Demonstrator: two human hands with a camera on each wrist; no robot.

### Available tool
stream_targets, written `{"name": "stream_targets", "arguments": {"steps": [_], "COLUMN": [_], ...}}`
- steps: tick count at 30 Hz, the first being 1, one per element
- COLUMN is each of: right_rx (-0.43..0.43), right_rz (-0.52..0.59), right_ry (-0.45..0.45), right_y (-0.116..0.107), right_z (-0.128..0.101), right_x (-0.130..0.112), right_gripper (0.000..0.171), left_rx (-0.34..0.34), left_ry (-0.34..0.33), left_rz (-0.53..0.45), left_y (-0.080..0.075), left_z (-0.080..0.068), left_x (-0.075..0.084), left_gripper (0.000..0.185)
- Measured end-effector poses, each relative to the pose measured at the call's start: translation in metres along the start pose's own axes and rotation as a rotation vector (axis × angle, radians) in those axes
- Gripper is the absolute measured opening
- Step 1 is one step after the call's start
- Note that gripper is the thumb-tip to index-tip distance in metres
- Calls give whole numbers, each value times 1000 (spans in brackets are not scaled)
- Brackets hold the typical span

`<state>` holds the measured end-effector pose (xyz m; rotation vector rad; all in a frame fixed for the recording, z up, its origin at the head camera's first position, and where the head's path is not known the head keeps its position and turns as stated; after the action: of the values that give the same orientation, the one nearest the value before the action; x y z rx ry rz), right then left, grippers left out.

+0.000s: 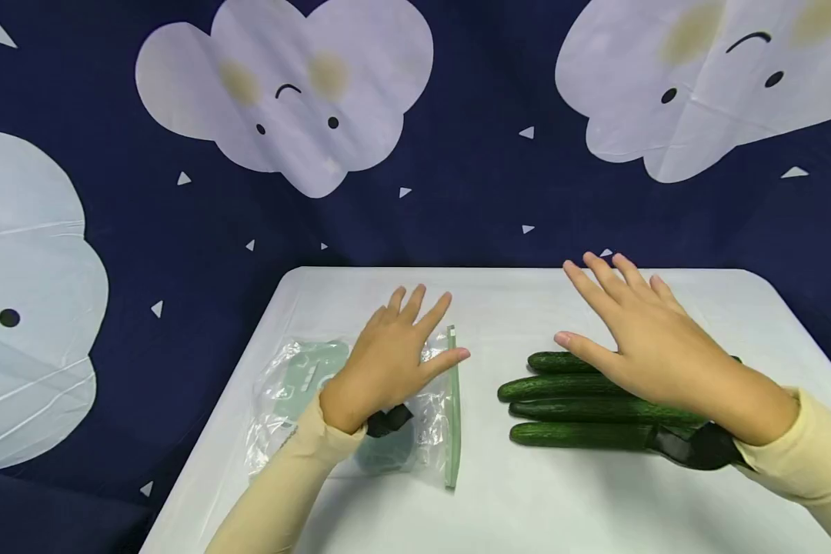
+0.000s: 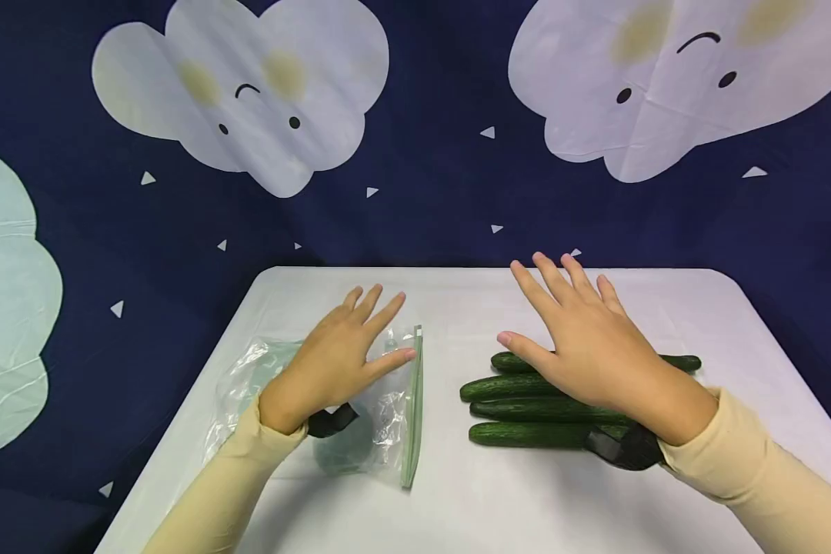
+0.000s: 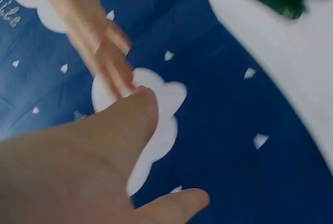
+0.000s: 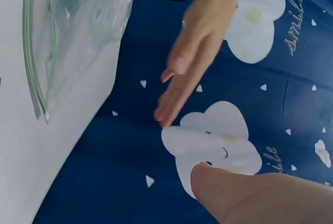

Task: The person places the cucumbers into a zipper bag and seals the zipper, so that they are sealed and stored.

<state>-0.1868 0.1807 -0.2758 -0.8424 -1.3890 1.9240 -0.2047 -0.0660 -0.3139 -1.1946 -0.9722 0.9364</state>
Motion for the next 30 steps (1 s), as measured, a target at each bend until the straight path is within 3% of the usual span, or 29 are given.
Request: {"name": "stream_targets", "arguments": {"steps": [6,10,14,18,22,26,30], "right_rx": [-1,0,31,58,66,85,98], "right_rz": [39,101,199,298,273,206,170], "right_ry": [-49,-62,-107,-219,-302,-348,-385], "right_y": [23,49,88,132,167,188,200], "right_z": [-7,-12,-19,-31,-45,-51,-52], "right_x": [-17,-31,-50,-73,-87,-95,-105], "right_gripper": [77,73,67,63,62,62,64], "left_rx": [-6,24,89,216,325,330,316], "left_ry": [84,74,62,79,95,113,119], "left_rz": [-54,-99,-166,-272,-404,-444,-395], "left_y": [48,70,81,83,88,101,112], "left_z": [-27,-40,-47,-54,-58,-56,-50], "left_x": [5,0,-4,-7,-7,-3,3], "left_gripper": [73,69,64,51,40,40,42]}}
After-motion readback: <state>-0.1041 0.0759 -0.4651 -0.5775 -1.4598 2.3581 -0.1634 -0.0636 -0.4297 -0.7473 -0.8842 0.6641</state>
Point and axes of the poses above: each hand's wrist, its own z-axis towards the middle knuckle, its own y-axis out of the palm, x = y × z, the point moved 7 cm from there along z, towards the middle knuckle, and after that the axes turned 11 degrees about -y, right-handed, at the moved point
